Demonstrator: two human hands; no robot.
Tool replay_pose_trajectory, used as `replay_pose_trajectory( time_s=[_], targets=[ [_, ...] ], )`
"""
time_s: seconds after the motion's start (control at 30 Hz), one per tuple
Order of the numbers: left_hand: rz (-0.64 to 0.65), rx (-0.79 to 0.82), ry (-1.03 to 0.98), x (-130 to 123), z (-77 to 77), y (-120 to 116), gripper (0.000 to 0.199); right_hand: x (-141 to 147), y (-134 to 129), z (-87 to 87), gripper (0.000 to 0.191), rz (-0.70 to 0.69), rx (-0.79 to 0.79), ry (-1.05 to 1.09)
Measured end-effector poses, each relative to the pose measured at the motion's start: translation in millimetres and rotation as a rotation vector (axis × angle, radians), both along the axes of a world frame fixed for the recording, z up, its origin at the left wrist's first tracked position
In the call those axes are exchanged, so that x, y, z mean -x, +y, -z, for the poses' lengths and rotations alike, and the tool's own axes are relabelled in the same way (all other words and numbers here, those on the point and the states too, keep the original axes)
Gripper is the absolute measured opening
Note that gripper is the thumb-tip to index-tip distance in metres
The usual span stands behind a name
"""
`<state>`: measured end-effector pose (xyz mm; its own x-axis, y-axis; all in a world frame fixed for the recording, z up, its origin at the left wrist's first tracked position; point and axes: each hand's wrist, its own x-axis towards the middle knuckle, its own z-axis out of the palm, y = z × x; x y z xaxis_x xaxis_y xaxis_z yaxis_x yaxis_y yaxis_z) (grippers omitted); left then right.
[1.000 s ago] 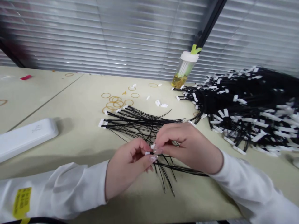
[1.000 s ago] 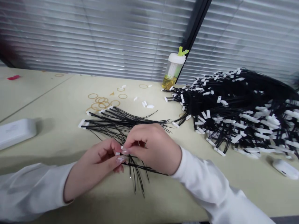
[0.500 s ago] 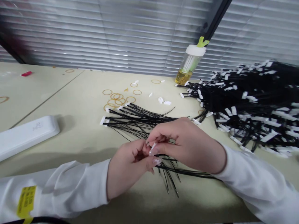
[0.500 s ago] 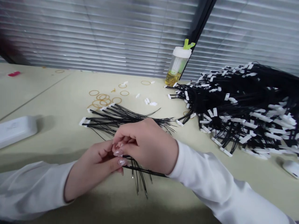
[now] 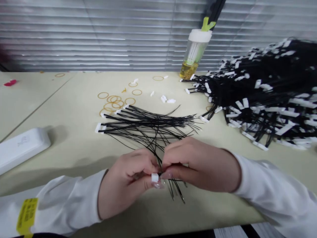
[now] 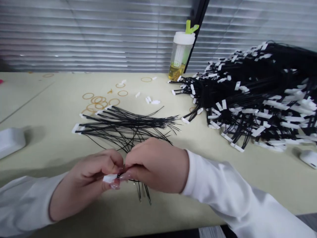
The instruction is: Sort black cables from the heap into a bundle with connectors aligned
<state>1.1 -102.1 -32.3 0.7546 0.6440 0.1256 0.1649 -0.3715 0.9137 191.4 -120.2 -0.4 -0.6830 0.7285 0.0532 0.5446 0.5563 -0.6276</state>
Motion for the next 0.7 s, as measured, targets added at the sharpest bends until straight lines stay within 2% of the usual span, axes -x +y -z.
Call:
replay_pose_trajectory(
  time_s=[0.23,0.4,0.7],
  targets=[
    [-0.004,-0.042,0.026,2.0,0.5,-0.6,0.014,1.2,-2.9,3.0,0.024,0.067,0.077,-0.021],
    [0.016,-0.044,0.028,3.6,2.5,-0.6,0.012,-1.1,-1.8,0.8,0.017,-0.009,0.082,-0.017],
    [0.038,-0.076,-0.051,-2.2,2.2,1.1,0.014,-1.1,-0.5,-0.6,0.025,-0.095,0.000,-0.094]
  ],
)
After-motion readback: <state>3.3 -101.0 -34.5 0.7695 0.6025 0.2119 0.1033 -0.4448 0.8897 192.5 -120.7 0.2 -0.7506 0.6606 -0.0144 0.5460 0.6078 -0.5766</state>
